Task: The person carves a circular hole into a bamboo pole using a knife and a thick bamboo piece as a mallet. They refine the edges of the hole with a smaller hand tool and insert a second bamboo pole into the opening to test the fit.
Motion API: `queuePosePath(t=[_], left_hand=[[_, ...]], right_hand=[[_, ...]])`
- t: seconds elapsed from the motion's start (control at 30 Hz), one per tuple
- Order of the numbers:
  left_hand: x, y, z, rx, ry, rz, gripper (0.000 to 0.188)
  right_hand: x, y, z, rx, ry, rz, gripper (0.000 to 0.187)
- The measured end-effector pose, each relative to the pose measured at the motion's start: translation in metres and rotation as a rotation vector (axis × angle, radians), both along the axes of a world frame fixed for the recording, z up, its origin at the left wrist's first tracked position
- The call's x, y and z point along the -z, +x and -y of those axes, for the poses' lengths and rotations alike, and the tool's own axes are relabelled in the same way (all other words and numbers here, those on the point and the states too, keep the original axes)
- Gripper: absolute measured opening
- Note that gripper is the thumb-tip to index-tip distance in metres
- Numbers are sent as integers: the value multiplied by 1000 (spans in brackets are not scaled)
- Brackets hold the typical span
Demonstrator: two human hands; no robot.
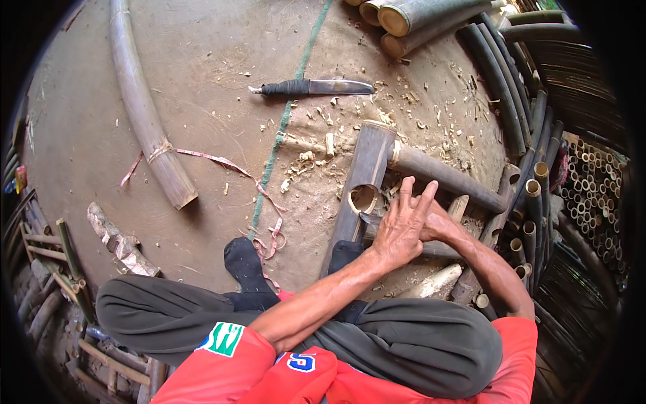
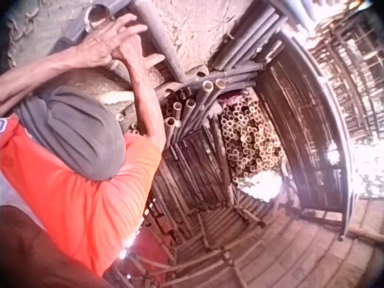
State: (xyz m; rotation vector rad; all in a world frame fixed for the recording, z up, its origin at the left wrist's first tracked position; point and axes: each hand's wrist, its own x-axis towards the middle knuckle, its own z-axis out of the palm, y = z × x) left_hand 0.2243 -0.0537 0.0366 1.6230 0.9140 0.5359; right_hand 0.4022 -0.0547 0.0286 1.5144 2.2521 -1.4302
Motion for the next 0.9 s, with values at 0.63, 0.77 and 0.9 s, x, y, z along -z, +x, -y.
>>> queuePosePath(t=[0.63, 0.77, 0.9], left_hand=[[8, -29, -25, 400, -227, -92, 80], [15, -34, -69, 1055, -149, -265, 86], [11, -59, -73, 1051, -11, -241, 100]], right_hand=[[-1, -43, 25, 59, -204, 59, 31], [52, -91, 68, 1060, -789, -393, 32], [62, -145, 91, 1587, -904, -821, 33]])
